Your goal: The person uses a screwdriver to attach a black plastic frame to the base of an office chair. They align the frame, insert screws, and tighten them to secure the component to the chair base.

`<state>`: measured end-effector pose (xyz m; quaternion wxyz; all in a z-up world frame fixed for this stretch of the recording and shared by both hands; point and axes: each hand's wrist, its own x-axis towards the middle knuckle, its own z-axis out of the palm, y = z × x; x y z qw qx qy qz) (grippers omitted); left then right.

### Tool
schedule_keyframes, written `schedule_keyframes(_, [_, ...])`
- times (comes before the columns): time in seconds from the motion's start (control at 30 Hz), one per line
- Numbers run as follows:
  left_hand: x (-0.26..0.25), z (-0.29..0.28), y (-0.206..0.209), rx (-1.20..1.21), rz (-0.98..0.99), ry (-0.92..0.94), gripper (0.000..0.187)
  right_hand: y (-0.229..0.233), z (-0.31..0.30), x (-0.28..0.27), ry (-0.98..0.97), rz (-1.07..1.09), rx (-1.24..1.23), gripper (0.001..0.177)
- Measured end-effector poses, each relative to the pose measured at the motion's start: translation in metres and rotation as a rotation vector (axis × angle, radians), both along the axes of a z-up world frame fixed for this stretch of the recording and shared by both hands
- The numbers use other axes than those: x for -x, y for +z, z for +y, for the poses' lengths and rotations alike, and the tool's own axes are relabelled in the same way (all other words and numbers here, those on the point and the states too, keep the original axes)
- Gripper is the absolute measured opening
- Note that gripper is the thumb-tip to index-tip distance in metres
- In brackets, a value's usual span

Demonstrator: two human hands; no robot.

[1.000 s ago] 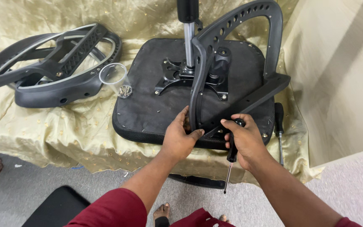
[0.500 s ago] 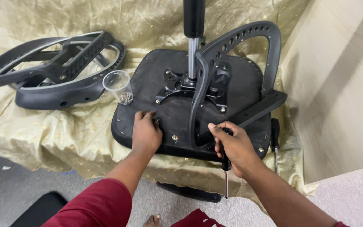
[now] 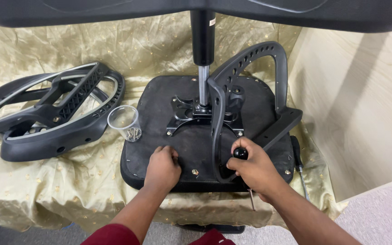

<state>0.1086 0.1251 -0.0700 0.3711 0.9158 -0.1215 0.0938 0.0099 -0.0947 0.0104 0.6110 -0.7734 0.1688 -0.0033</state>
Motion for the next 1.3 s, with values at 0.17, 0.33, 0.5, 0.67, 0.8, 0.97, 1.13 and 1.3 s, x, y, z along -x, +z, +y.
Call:
schedule_keyframes(0.17, [0.017,-0.002,0.001,0.247,0.078,-0.056,0.021,0.007,-0.002,0.011,-0.022,-0.157,-0.102,0.020])
schedule_keyframes(0.33, [0.045,-0.013,0.012,0.448,0.512,-0.005,0.012,0.026,0.000,0.042,-0.025,-0.193,0.143,0.019])
schedule_keyframes(0.5, [0.067,-0.023,0.018,0.734,0.701,0.045,0.010,0.030,-0.009,0.064,-0.107,-0.251,-0.129,0.027])
schedule_keyframes(0.67, [0.086,-0.022,0.024,1.018,0.914,0.156,0.013,0.027,-0.026,0.091,-0.236,-0.257,-0.412,0.030])
schedule_keyframes(0.8, [0.096,-0.018,0.031,1.133,0.984,0.153,0.014,0.024,-0.036,0.108,-0.326,-0.296,-0.532,0.029])
schedule_keyframes(0.97, [0.097,-0.021,0.036,1.367,1.014,0.086,0.011,0.021,-0.043,0.115,-0.404,-0.262,-0.570,0.028])
schedule_keyframes(1.13, [0.092,-0.028,0.037,1.496,1.021,0.024,0.009,0.019,-0.045,0.117,-0.458,-0.193,-0.547,0.027])
schedule_keyframes(1.3, [0.088,-0.028,0.035,1.493,1.027,0.041,0.010,0.015,-0.050,0.124,-0.329,-0.038,-0.170,0.035])
